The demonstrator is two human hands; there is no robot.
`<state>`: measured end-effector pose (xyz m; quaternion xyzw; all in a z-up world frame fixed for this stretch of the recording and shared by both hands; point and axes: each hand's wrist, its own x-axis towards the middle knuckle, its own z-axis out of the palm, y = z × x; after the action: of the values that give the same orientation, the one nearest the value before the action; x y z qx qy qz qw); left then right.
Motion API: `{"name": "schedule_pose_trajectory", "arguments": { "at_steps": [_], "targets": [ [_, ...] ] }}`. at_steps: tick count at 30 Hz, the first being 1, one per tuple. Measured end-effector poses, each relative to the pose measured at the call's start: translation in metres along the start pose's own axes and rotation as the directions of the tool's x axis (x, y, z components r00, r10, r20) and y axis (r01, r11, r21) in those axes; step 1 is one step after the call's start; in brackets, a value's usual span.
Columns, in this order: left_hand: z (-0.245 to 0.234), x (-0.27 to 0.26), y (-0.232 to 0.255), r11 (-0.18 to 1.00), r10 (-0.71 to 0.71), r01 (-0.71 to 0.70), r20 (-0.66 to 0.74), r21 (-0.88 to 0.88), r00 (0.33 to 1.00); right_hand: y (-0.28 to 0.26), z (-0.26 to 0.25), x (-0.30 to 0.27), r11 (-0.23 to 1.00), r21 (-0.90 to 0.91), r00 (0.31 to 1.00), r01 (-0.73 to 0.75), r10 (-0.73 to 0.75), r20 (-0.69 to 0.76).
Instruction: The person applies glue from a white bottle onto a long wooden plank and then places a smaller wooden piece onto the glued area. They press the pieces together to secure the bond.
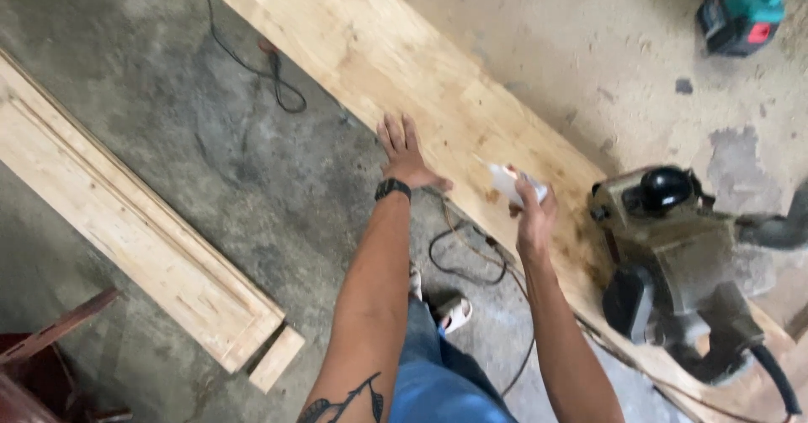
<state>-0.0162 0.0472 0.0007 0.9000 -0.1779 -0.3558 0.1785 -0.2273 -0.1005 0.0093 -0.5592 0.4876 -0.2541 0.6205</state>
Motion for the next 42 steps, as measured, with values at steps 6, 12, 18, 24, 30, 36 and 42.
{"name": "schedule_pose_trajectory", "arguments": {
  "at_steps": [6, 12, 18, 24, 30, 36, 42],
  "targets": [
    [-0.021, -0.013, 0.016, 0.999, -0.035, 0.032, 0.086, 0.039, 0.996, 0.028, -0.037, 0.001, 0.984, 0.103, 0.975, 0.146, -0.161, 0.153],
    [-0.022, -0.017, 0.019, 0.999, -0.038, 0.039, 0.128, -0.013, 0.991, 0.022, -0.038, 0.016, 0.97, 0.159, 0.975, 0.185, -0.202, 0.094],
    [-0.016, -0.01, 0.018, 0.998, -0.054, 0.052, 0.098, 0.025, 0.994, 0.043, -0.037, 0.051, 0.882, -0.433, 0.944, 0.186, -0.283, -0.171],
    [-0.03, -0.017, 0.025, 0.993, -0.108, 0.101, 0.112, 0.067, 0.988, 0.063, -0.042, 0.072, 0.887, -0.419, 0.917, 0.193, -0.315, -0.244],
    [-0.064, -0.041, 0.032, 0.995, -0.083, 0.069, 0.227, 0.068, 0.97, 0.036, -0.013, 0.041, 0.97, -0.098, 0.938, 0.221, -0.239, -0.25],
    [-0.12, -0.063, 0.022, 0.957, -0.005, -0.081, 0.297, 0.277, 0.955, 0.029, 0.021, -0.023, 0.837, -0.493, 0.811, 0.237, -0.45, -0.373],
    [-0.178, 0.0, -0.076, 0.911, 0.359, -0.412, 0.473, 0.01, 0.805, 0.048, 0.127, -0.055, 0.889, -0.435, 0.735, 0.139, -0.387, -0.556]
  ]
}}
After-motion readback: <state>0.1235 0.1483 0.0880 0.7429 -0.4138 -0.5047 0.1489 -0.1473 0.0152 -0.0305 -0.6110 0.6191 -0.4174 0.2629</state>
